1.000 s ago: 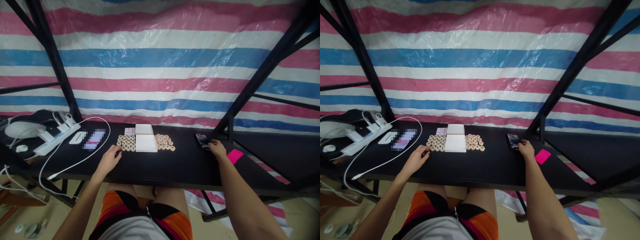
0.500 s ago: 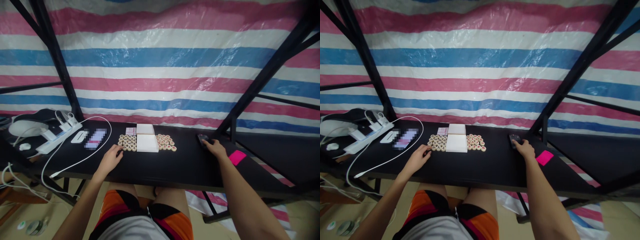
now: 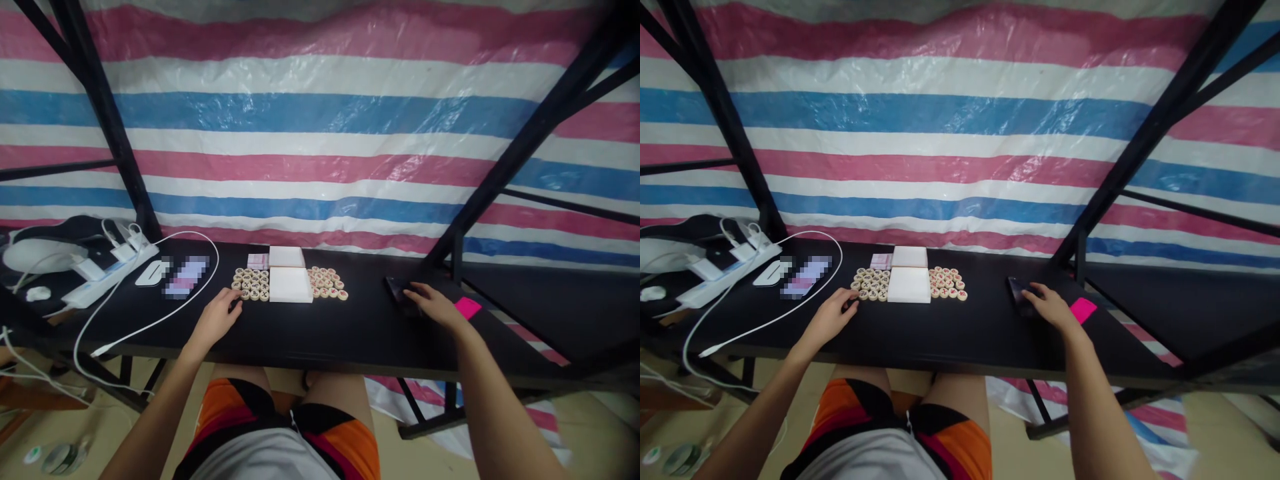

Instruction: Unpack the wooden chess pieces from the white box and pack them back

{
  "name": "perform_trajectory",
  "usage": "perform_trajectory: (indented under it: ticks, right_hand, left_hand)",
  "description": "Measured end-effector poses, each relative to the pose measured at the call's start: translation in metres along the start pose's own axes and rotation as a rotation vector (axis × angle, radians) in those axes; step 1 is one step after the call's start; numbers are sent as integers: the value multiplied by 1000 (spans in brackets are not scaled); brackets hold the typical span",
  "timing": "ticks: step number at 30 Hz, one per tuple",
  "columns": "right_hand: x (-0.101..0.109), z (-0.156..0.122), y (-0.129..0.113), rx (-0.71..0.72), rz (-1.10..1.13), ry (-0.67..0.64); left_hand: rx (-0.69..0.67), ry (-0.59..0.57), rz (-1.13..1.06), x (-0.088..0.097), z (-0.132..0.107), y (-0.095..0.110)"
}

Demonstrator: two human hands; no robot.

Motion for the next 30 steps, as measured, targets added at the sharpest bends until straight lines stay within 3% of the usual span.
perform_trajectory:
  ticks: [6,16,25,30]
  right_hand:
    - [-9,-2,-6,79,53,-27]
    - [-16,-19,12,115,150,172]
    - [-31,-10,20,194,117,171]
    - [-29,-12,19,215,136,213]
  left_hand:
    - [1,6,6,0,0,-2]
    - [-8,15,7,-1,0,-3]
    - [-39,-20,-6,-1,1,-5]
    - [-38,-18,10,-1,1,-5]
Point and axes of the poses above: each hand's wrist, its own z-axis towards the middle knuckle, its own x-axis out of the back of the hand, y = z × x, the point moved 1 cm from there along z, towards the middle knuckle, and after that the axes turned 1 degree about -x, right-handed, at the moved point
